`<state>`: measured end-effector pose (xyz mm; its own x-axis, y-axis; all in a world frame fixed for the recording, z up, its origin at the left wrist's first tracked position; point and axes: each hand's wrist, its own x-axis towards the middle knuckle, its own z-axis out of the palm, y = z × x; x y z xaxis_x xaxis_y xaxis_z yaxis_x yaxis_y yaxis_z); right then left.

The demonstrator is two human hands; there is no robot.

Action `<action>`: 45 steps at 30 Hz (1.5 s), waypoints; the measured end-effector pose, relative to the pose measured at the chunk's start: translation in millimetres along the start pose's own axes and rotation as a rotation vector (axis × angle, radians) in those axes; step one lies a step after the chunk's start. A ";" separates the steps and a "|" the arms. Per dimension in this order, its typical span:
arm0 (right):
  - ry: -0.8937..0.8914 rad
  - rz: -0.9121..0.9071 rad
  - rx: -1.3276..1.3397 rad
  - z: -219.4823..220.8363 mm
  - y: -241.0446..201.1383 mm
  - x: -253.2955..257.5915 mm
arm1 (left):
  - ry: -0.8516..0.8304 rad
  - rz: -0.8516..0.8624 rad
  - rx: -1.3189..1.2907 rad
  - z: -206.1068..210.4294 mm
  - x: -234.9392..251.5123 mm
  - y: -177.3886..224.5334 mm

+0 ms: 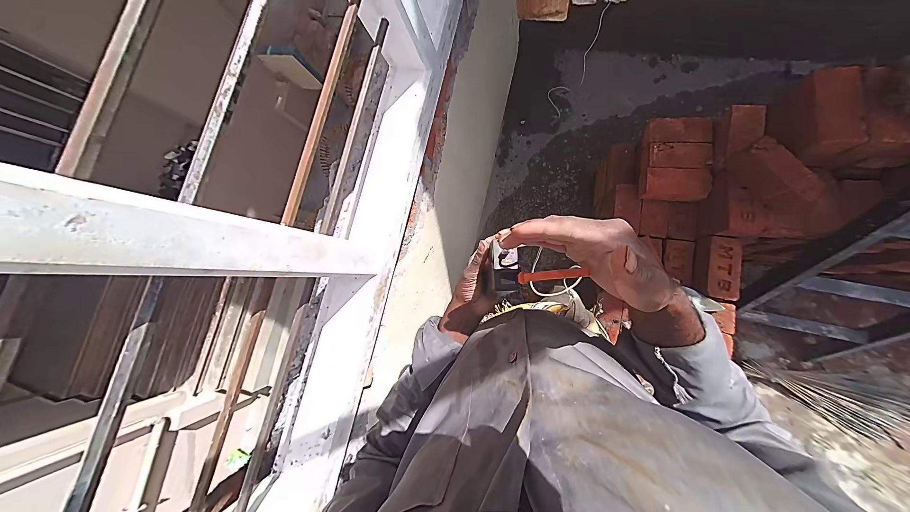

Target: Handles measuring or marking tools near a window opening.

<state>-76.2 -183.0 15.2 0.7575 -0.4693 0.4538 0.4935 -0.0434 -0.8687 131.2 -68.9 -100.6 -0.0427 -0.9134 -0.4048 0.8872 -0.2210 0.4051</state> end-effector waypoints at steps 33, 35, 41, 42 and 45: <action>0.831 0.502 -0.252 35.3 97.2 -40.1 | 0.163 0.048 0.165 5.2 15.2 -4.9; 0.843 0.521 -0.209 37.0 101.1 -41.7 | 0.187 0.057 0.169 6.3 17.0 -3.9; -0.006 0.848 -0.540 3.6 50.9 -59.7 | 0.262 0.092 0.269 -1.4 20.1 6.1; -0.100 0.810 -0.526 -6.0 33.7 -61.8 | 0.257 0.092 0.306 -1.8 20.3 9.6; 0.073 0.567 -0.303 -33.8 -7.8 -59.7 | 0.177 0.092 0.444 -3.8 21.2 19.1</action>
<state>-139.7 -184.4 -11.8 0.8290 -0.5506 -0.0975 -0.1253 -0.0129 -0.9920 149.1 -91.2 -104.5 0.1391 -0.8725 -0.4684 0.6001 -0.3020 0.7407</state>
